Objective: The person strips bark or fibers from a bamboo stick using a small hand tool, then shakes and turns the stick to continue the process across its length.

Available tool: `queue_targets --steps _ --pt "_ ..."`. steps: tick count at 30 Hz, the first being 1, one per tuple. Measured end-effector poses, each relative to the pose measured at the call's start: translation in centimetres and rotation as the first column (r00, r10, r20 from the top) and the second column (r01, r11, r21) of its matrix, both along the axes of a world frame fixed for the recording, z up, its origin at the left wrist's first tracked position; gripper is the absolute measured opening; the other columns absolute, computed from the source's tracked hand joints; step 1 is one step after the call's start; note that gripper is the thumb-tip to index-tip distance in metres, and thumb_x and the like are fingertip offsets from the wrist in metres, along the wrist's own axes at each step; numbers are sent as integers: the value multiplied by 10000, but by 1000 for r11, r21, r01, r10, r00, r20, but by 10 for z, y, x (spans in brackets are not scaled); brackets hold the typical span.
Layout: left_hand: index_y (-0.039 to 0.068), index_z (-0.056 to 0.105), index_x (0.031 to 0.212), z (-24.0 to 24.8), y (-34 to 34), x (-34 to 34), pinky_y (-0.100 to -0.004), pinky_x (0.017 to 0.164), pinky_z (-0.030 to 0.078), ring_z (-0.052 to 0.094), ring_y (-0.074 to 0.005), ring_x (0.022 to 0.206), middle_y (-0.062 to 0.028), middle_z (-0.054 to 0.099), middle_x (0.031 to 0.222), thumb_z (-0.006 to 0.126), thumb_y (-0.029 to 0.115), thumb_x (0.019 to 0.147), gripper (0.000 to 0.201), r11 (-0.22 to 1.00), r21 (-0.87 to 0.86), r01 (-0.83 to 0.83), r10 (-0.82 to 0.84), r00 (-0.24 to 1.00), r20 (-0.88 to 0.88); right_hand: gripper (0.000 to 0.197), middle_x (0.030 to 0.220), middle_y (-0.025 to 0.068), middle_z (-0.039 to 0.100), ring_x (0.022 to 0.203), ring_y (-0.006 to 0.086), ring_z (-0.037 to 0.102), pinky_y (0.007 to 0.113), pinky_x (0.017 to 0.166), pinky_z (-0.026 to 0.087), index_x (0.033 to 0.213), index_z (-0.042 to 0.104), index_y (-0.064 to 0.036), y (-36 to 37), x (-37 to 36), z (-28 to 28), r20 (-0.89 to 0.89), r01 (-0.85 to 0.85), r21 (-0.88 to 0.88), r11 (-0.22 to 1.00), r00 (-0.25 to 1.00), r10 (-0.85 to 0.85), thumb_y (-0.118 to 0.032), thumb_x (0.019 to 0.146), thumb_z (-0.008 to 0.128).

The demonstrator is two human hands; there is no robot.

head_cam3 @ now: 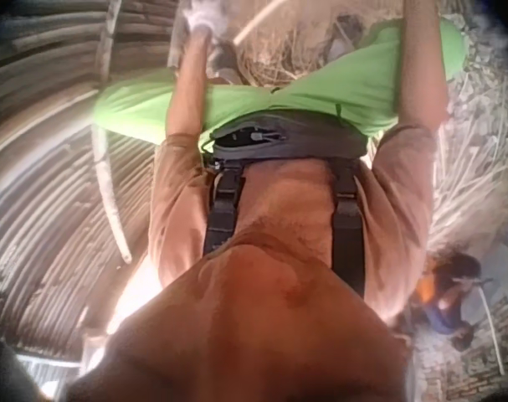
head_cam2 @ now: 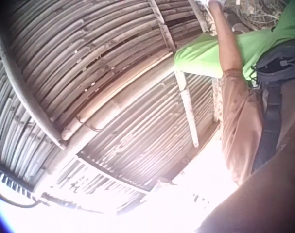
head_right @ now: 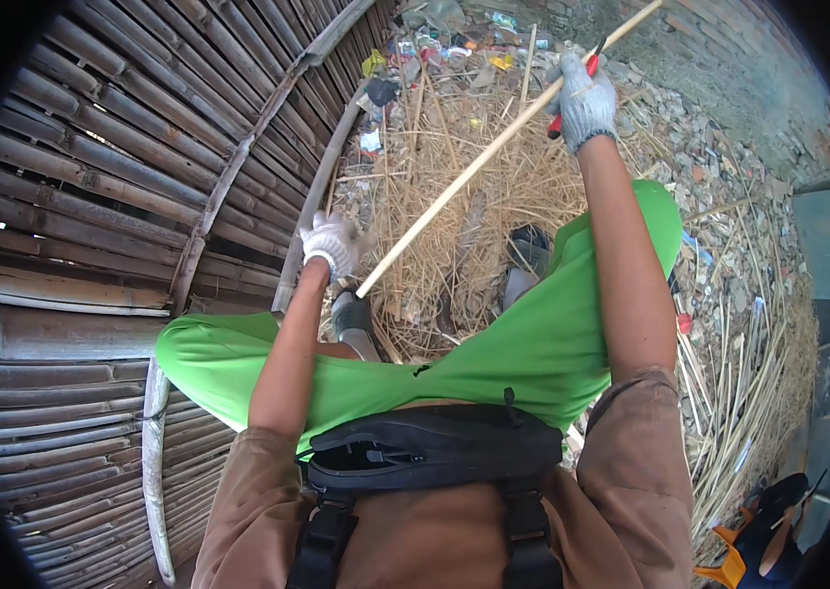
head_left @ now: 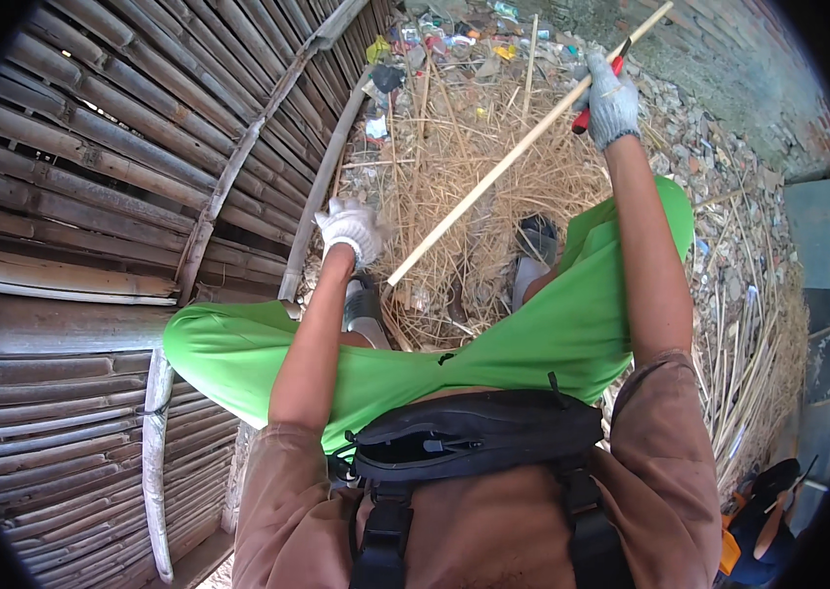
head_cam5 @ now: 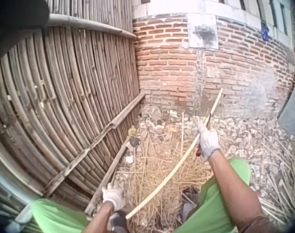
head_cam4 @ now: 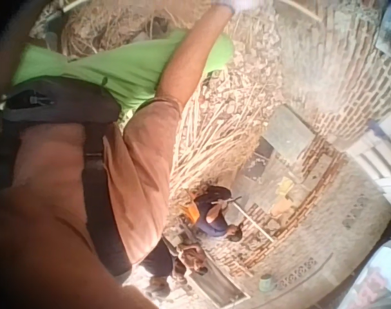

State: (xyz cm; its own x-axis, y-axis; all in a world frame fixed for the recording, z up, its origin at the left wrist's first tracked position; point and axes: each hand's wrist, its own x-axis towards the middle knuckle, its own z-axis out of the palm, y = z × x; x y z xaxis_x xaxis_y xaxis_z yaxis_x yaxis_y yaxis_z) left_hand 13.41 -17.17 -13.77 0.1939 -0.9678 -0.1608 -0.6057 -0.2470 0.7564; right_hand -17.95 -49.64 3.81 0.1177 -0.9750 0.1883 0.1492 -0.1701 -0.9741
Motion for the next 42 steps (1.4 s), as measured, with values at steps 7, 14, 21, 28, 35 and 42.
queue_targets --steps 7,14,21,28,35,42 --pt "19 458 1614 67 -6 -8 -634 1105 531 615 -419 1353 -211 556 1579 631 735 1023 944 938 -142 -315 -107 128 -986 349 792 76 723 512 141 613 319 489 549 1049 667 -9 19 -19 16 -79 138 -143 980 985 -150 -356 1081 690" --pt "24 449 1648 87 9 -50 -739 1250 368 468 -481 1549 -249 471 1693 540 840 998 1047 977 -135 -164 -168 -204 -964 396 791 171 724 576 259 699 406 493 551 960 683 12 2 -17 23 -108 426 -217 878 884 -455 -373 1051 682" --pt "38 463 1654 73 5 -35 -731 1251 362 449 -458 1555 -230 472 1690 566 863 969 1077 930 -114 -350 -171 -136 -976 420 754 163 719 689 282 730 473 679 604 964 673 29 10 -24 51 81 530 -94 843 848 -524 -378 1053 619" --pt "-11 509 1605 88 7 -36 -739 1293 310 460 -499 1543 -268 415 1732 617 800 979 1030 859 -175 -482 -306 -209 -929 359 739 121 720 658 252 727 419 636 581 900 670 -13 1 -39 41 -290 467 -504 727 701 -652 -319 1076 610" --pt "12 472 1644 90 4 -39 -718 1300 295 444 -482 1557 -238 440 1719 603 792 995 1023 884 -193 -426 -295 -188 -937 359 764 114 724 640 241 701 389 576 588 930 688 4 23 -20 33 63 427 -187 885 904 -423 -325 1070 656" --pt "85 525 1637 84 9 -31 -756 1255 327 498 -467 1512 -197 484 1700 556 829 999 981 896 -249 -368 -320 -145 -936 366 784 165 749 658 255 718 391 622 589 994 664 39 16 -37 57 63 585 -531 613 748 -660 -318 1076 655"
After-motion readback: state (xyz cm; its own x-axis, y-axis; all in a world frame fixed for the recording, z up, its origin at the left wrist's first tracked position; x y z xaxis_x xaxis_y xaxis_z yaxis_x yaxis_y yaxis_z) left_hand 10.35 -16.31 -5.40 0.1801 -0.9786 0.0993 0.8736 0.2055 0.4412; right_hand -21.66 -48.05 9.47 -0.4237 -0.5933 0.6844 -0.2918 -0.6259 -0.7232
